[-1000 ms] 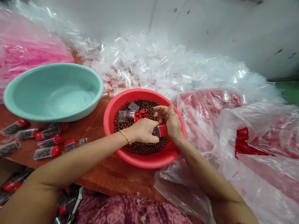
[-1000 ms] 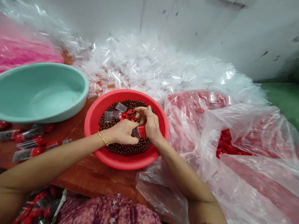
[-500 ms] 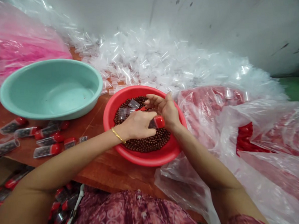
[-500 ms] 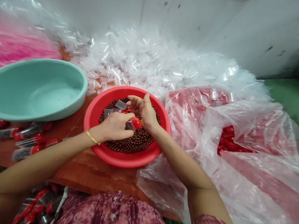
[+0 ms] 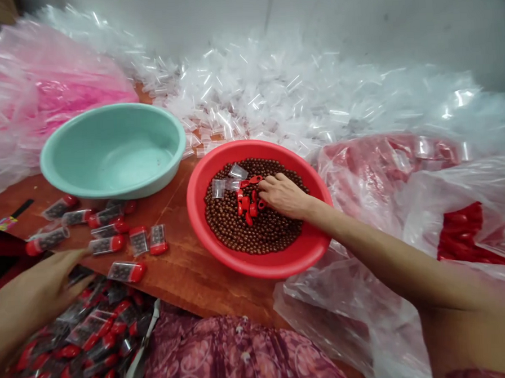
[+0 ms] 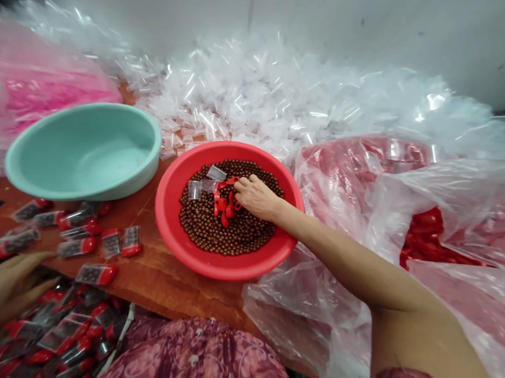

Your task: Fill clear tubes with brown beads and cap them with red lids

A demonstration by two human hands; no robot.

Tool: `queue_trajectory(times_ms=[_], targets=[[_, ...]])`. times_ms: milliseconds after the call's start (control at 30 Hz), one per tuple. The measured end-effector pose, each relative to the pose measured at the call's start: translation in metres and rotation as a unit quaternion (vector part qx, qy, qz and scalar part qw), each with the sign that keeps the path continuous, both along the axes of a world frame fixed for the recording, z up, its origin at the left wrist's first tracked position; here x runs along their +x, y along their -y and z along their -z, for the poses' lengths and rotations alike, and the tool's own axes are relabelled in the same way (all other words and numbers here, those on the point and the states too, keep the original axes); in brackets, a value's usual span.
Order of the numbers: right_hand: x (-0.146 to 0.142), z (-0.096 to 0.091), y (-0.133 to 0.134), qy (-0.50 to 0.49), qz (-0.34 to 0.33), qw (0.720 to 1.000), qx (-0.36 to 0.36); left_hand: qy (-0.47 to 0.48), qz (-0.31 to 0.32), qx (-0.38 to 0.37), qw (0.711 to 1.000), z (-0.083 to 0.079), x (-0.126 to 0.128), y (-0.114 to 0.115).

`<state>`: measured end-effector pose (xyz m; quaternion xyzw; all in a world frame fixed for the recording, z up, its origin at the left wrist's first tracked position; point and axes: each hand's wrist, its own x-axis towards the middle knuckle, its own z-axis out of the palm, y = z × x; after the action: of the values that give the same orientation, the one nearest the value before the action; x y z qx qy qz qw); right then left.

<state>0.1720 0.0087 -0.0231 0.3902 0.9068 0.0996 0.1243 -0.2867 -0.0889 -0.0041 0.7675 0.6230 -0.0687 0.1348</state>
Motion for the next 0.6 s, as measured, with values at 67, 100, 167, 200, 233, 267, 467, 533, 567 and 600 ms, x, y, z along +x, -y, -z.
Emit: queue_trajectory(times_ms=[67, 100, 167, 200, 233, 267, 467, 533, 567, 600], targets=[[0.004, 0.001, 0.0, 0.016, 0.032, 0.999, 0.009, 0.034, 0.003, 0.09, 0.995, -0.024, 0.041, -0.013], [0.006, 0.0, 0.002, 0.021, 0.061, 0.998, 0.004, 0.041, 0.042, 0.118, 0.991, -0.037, 0.068, -0.022], [0.01, -0.003, 0.008, 0.019, 0.129, 0.991, -0.01, 0.02, 0.128, 0.149, 0.98, -0.055, 0.125, -0.044], [0.011, -0.005, 0.012, 0.014, 0.165, 0.986, -0.017, 0.0, 0.175, 0.143, 0.974, -0.059, 0.152, -0.055], [0.012, -0.007, 0.016, 0.005, 0.195, 0.98, -0.021, -0.024, 0.192, 0.126, 0.973, -0.06, 0.177, -0.067], [0.013, -0.009, 0.02, -0.008, 0.221, 0.975, -0.024, -0.045, 0.204, 0.107, 0.972, -0.057, 0.199, -0.079], [0.016, -0.011, 0.025, -0.134, 0.289, 0.947, -0.03, -0.098, 0.171, 0.021, 0.98, -0.017, 0.266, -0.137], [0.018, -0.008, 0.022, -0.166, 0.286, 0.943, -0.028, -0.097, 0.15, 0.022, 0.984, -0.008, 0.272, -0.146], [0.019, -0.008, 0.02, -0.178, 0.285, 0.941, -0.024, -0.092, 0.137, 0.02, 0.986, -0.005, 0.273, -0.149], [0.02, -0.007, 0.019, -0.188, 0.285, 0.94, -0.018, -0.082, 0.124, 0.017, 0.989, -0.002, 0.274, -0.152]])
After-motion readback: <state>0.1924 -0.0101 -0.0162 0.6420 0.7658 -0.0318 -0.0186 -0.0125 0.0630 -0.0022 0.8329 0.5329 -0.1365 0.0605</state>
